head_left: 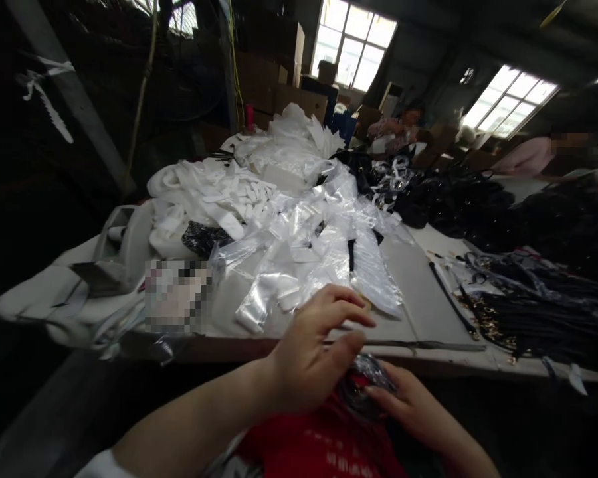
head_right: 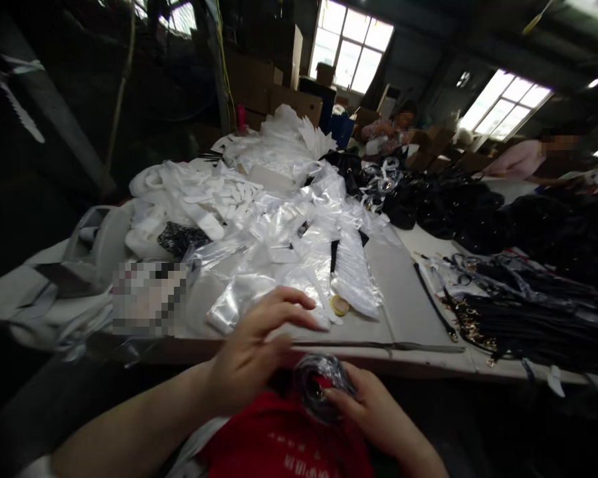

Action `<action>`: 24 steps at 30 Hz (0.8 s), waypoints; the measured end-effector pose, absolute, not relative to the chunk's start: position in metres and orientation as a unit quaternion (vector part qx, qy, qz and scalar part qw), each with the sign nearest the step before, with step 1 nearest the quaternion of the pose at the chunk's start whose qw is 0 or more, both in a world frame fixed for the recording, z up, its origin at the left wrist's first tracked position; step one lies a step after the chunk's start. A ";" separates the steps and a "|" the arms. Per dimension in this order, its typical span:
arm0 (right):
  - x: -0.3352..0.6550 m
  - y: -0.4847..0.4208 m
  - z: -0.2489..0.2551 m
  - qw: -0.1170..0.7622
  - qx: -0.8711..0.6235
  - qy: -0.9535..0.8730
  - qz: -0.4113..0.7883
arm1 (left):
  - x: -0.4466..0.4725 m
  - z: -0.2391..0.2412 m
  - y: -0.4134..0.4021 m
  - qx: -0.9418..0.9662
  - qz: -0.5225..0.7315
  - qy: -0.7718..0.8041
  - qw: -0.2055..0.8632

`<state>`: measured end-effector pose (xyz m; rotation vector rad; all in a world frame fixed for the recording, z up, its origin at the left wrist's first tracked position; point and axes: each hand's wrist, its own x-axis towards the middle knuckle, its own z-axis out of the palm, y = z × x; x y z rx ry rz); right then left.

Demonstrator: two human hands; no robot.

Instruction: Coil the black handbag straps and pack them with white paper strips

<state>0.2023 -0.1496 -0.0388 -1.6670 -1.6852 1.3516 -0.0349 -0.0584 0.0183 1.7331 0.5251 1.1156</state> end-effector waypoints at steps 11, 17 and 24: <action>0.176 -0.141 -0.068 0.112 -0.534 -0.597 0.589 | -0.001 -0.107 -0.092 0.703 0.234 0.270 0.614; 0.176 -0.133 -0.075 0.082 -0.531 -0.627 0.564 | -0.021 -0.133 -0.110 0.665 0.190 0.303 0.656; 0.203 -0.065 -0.090 0.177 -0.704 -0.680 0.106 | -0.024 -0.137 -0.114 0.636 0.159 0.332 0.678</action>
